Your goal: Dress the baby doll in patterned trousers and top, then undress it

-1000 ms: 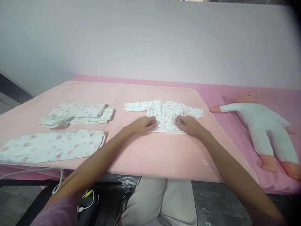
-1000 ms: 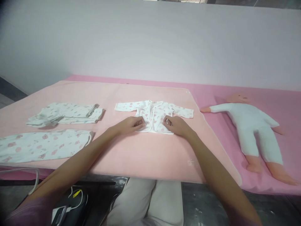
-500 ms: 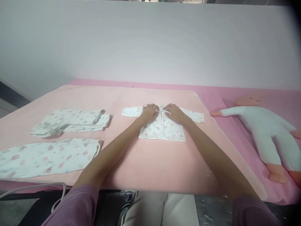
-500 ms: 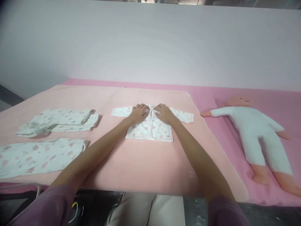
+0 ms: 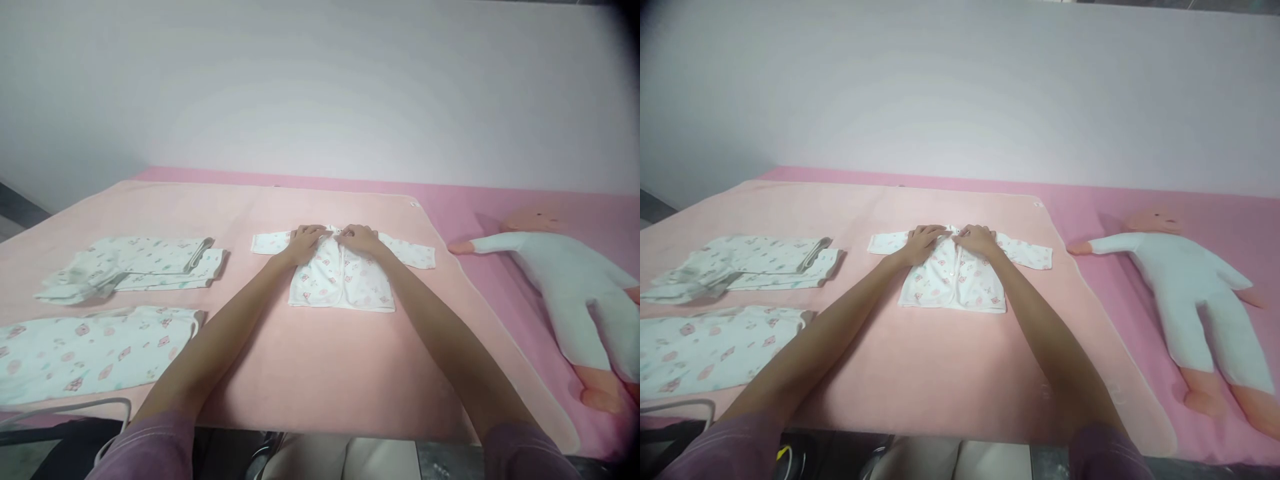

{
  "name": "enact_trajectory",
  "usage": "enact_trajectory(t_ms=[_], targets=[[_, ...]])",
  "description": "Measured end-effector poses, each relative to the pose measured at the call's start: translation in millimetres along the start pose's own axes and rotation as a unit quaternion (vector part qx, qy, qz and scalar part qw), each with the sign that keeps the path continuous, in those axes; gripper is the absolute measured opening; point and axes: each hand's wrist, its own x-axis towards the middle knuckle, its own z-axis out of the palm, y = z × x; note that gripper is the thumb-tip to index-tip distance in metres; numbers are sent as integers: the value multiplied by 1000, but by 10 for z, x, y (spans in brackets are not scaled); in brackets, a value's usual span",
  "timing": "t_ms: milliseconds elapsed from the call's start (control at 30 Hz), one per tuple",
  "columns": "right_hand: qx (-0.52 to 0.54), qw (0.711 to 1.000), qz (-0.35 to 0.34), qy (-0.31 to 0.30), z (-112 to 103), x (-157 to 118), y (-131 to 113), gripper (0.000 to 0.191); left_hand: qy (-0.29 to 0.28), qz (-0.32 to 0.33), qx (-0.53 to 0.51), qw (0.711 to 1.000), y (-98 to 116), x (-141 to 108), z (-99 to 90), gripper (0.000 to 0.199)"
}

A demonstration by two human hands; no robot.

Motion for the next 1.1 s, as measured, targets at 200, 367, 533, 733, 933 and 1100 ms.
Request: enact_trajectory(t_ms=[200,367,533,733,933,1100], targets=[[-7,993,73,-95,-191,123,-329,46,5,-1,3,1000,18,-14,5,67],[-24,998,40,-41,-148,71,-286,46,16,1,18,1000,42,-23,44,65],[-51,994,-47,79,27,-240,-47,22,49,21,55,997,112,-63,38,61],[-39,983,-61,168,-319,-821,814,40,47,-167,62,983,-249,-296,-370,66],[-45,971,185,143,-948,-1041,1665,41,-24,-294,104,950,-880,-469,-1000,54],[-15,982,166,88,-1206,-1029,1750,40,-39,-293,-26,955,-1030,-425,-1248,40]])
